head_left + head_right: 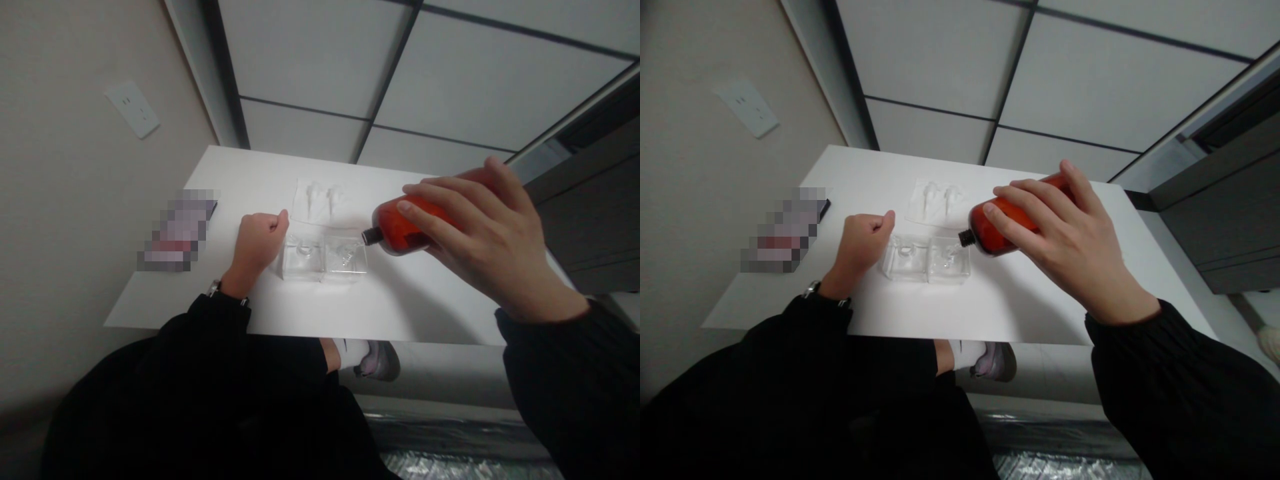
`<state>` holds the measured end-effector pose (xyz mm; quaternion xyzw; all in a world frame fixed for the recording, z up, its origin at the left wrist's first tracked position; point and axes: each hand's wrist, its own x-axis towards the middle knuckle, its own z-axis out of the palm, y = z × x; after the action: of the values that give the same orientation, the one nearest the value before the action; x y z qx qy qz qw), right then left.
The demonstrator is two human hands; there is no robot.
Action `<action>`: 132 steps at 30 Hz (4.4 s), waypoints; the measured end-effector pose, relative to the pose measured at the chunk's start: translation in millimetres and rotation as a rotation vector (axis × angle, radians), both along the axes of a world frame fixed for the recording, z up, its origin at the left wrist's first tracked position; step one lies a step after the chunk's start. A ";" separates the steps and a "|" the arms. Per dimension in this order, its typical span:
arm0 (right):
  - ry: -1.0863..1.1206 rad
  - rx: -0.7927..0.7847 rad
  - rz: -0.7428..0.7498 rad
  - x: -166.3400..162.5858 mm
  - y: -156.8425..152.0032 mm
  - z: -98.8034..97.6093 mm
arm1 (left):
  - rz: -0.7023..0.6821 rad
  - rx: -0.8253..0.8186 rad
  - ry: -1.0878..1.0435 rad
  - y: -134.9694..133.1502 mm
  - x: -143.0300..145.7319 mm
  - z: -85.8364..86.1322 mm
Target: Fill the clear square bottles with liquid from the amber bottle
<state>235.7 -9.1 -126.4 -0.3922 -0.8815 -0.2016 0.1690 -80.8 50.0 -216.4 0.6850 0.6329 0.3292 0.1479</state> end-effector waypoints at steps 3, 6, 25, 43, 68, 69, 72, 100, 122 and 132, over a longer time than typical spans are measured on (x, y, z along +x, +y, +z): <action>0.006 -0.009 0.002 -0.2 0.4 0.9 | -0.001 -0.010 -0.005 0.4 0.1 0.0; 0.008 -0.011 0.008 -1.0 0.6 1.5 | 0.008 -0.012 -0.005 0.8 0.3 -0.7; -0.039 -0.072 -0.013 -11.1 -0.8 4.6 | -0.008 0.005 -0.017 -0.4 0.6 -0.3; -0.057 -0.181 0.038 -25.5 4.9 17.4 | -0.021 0.008 -0.003 0.1 0.8 0.0; -0.003 -0.152 0.033 -9.1 16.9 -18.9 | -0.010 -0.066 -0.098 -1.5 1.0 1.6; 0.022 -0.158 0.027 -7.2 17.8 -20.1 | -0.013 -0.064 -0.100 -1.7 0.9 1.6; 0.100 -0.156 0.028 -2.5 21.3 -20.7 | -0.018 -0.053 -0.101 -2.0 0.9 1.3; -0.018 -0.060 0.240 -73.2 53.1 -16.3 | -0.017 -0.083 -0.047 -0.3 -0.4 -5.0; -0.107 0.015 0.268 -73.4 51.7 -9.9 | -0.017 -0.083 -0.013 -1.1 0.0 -2.8; -0.100 -0.029 0.268 -78.6 44.3 0.7 | -0.026 -0.084 0.005 -1.0 -0.7 -3.7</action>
<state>157.1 35.2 -125.7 -0.2629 -0.9360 -0.1840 0.1446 -81.5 49.0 -220.1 0.6872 0.6376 0.2985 0.1792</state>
